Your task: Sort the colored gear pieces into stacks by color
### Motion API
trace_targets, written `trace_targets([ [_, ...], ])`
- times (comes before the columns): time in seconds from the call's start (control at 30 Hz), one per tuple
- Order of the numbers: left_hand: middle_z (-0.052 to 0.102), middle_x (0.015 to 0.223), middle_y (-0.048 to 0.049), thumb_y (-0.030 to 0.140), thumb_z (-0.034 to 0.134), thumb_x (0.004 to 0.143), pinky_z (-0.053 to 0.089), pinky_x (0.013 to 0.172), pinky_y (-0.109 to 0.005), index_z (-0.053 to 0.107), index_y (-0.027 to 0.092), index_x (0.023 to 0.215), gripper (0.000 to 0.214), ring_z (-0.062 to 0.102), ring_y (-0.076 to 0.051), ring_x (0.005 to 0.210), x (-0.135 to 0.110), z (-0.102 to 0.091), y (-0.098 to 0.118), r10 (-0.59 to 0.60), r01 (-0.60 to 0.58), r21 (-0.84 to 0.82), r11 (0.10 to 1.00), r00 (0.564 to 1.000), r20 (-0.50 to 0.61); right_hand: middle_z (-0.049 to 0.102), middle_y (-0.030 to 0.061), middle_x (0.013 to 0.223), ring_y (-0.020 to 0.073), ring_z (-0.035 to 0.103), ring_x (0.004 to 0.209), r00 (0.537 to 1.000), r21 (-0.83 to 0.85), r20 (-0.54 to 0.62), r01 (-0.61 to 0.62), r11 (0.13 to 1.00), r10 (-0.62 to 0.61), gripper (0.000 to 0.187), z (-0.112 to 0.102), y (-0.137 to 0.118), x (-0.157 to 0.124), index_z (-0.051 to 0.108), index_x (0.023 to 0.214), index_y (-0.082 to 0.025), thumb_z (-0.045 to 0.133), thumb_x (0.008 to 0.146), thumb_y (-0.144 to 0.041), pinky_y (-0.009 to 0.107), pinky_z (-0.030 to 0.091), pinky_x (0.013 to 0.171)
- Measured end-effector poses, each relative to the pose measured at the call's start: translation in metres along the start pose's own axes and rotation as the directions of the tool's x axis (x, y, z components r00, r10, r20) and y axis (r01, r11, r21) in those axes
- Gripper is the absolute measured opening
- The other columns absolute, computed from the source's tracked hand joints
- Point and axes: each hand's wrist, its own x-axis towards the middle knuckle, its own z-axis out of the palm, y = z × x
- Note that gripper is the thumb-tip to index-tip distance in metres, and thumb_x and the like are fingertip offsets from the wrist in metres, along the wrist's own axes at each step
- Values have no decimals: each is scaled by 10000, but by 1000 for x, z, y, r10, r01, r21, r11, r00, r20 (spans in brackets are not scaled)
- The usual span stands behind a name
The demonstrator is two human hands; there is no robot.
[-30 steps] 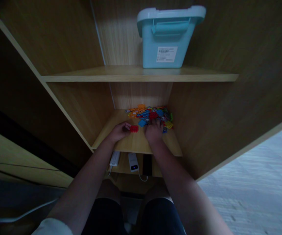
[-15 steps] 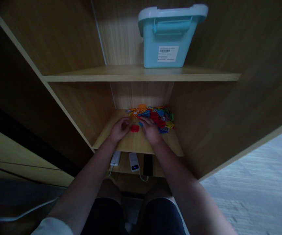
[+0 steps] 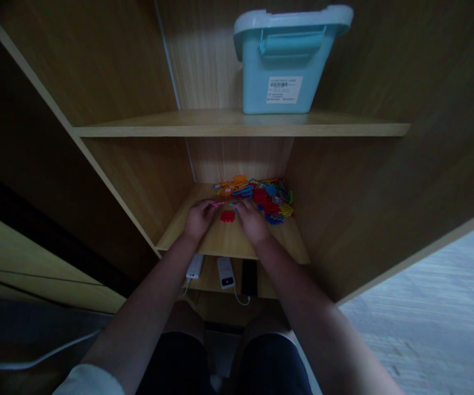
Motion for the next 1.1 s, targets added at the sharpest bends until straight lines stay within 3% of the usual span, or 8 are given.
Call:
trace_targets([
  [0.2, 837, 1140, -69, 281, 645, 1039, 590, 992, -419, 822, 260, 1132, 201, 756, -262, 1053, 0, -1, -4, -41, 40, -28, 999, 999, -32, 727, 147, 1359, 298, 636, 1306, 993, -85, 57, -97, 992, 102, 501, 11, 14, 10, 752, 1301, -196, 490, 918, -7, 489, 509, 1180],
  [0.3, 841, 1155, -59, 255, 649, 1035, 592, 1026, -432, 832, 276, 1175, 231, 762, -263, 1080, -1, -3, -2, -56, 55, -28, 998, 998, -31, 703, 169, 1430, 311, 597, 1384, 995, -105, 50, -77, 992, 83, 522, 12, 12, 11, 704, 1391, -152, 509, 926, -20, 518, 445, 1251],
  [0.43, 841, 1175, -67, 203, 665, 1015, 582, 1049, -464, 840, 279, 1205, 269, 753, -277, 1092, -2, -5, 1, -21, 21, -18, 1000, 1000, -14, 704, 149, 1433, 334, 608, 1363, 1000, -41, 5, -16, 999, 16, 401, 6, 0, 6, 669, 1433, -197, 531, 1058, -230, 544, 472, 1218],
  [0.57, 842, 1140, -64, 173, 685, 993, 576, 1053, -479, 845, 293, 1203, 290, 740, -278, 1073, -2, -4, 2, 44, -44, -24, 999, 999, 13, 712, 151, 1399, 341, 624, 1322, 999, 44, -11, 49, 998, -48, 395, 0, -8, 2, 637, 1426, -208, 582, 1086, -402, 531, 496, 1181],
  [0.73, 837, 1110, -62, 160, 688, 991, 571, 1067, -488, 844, 313, 1203, 305, 735, -272, 1075, -1, -4, 5, 128, -124, -71, 990, 990, 59, 726, 129, 1351, 324, 642, 1285, 999, 87, 5, 48, 995, -48, 288, -2, -8, 3, 661, 1339, -244, 586, 1090, -368, 518, 500, 1162],
  [0.93, 833, 1089, -58, 156, 688, 990, 587, 1042, -466, 844, 310, 1189, 297, 742, -261, 1051, 0, -2, 5, 139, -136, -47, 990, 988, 63, 714, 133, 1356, 314, 642, 1299, 998, 105, 8, 57, 993, -58, 272, -1, -8, 3, 685, 1309, -240, 643, 1066, -356, 496, 513, 1158],
  [1.1, 829, 1067, -64, 219, 722, 994, 594, 985, -440, 827, 280, 1211, 248, 729, -252, 1016, -2, 1, 4, 167, -167, -4, 986, 985, 31, 727, 102, 1335, 254, 691, 1251, 997, 164, -13, 82, 983, -81, 241, 5, -3, 3, 722, 1261, -262, 540, 1102, -264, 437, 561, 1117],
])
